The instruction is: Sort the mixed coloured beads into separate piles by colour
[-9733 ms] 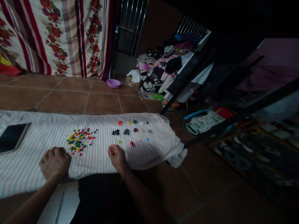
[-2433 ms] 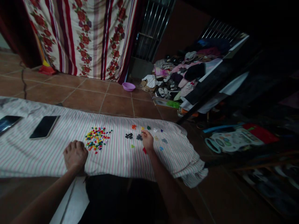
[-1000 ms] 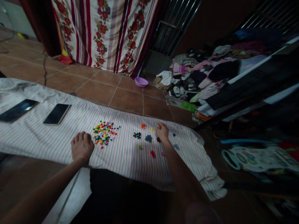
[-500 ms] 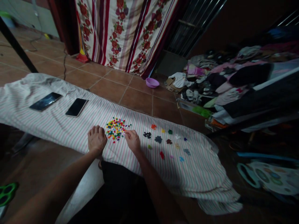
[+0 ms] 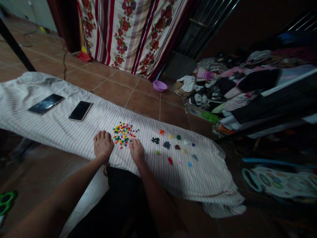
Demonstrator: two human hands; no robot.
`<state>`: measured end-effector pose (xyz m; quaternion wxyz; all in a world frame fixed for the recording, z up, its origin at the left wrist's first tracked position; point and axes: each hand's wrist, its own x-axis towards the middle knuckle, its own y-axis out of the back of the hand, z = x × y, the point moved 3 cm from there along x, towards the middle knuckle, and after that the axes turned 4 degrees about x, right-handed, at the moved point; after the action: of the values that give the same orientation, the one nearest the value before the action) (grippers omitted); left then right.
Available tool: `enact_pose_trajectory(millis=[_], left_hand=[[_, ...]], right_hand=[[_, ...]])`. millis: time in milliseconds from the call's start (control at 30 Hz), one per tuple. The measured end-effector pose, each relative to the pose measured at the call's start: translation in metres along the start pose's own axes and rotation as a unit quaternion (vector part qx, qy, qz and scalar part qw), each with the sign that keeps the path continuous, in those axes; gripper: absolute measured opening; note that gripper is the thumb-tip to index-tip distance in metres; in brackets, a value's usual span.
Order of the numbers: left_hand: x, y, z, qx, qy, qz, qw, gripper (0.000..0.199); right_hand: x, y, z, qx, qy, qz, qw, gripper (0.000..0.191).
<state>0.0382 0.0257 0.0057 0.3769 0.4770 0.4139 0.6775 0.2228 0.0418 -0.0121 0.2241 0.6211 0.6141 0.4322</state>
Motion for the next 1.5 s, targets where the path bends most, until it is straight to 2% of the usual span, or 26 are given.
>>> enact_pose_trajectory(millis=[200,433,667,900,1033,1200,1367,1500], left_hand=[[0.000,0.000,-0.001,-0.011,0.001,-0.002,1.000,0.028],[0.000,0.006,0.002,0.008,0.000,-0.022,1.000,0.028],[-0.001,0.017,0.006,0.045,0.004,-0.041,0.998,0.030],[0.000,0.023,0.011,0.044,0.007,-0.068,0.997,0.033],[0.001,0.025,0.012,0.047,0.010,-0.079,0.996,0.034],[0.001,0.024,0.012,0.043,0.010,-0.082,0.996,0.033],[0.001,0.026,0.013,0.031,0.004,-0.064,0.997,0.031],[0.002,0.023,0.012,0.030,0.003,-0.065,0.997,0.030]], right_hand=[[0.002,-0.002,-0.005,-0.028,-0.026,0.016,0.999,0.013],[-0.007,-0.001,-0.002,0.075,-0.020,0.070,0.995,0.012],[-0.007,-0.004,0.004,0.086,-0.056,0.112,0.988,0.014],[-0.009,0.004,0.001,0.111,-0.033,0.127,0.985,0.018],[-0.010,0.011,0.008,0.150,-0.025,0.140,0.978,0.020],[-0.008,0.040,0.045,0.169,-0.045,0.167,0.970,0.021],[0.003,0.099,0.113,0.142,-0.085,0.261,0.951,0.020],[0.013,0.141,0.170,0.092,-0.143,0.281,0.945,0.023]])
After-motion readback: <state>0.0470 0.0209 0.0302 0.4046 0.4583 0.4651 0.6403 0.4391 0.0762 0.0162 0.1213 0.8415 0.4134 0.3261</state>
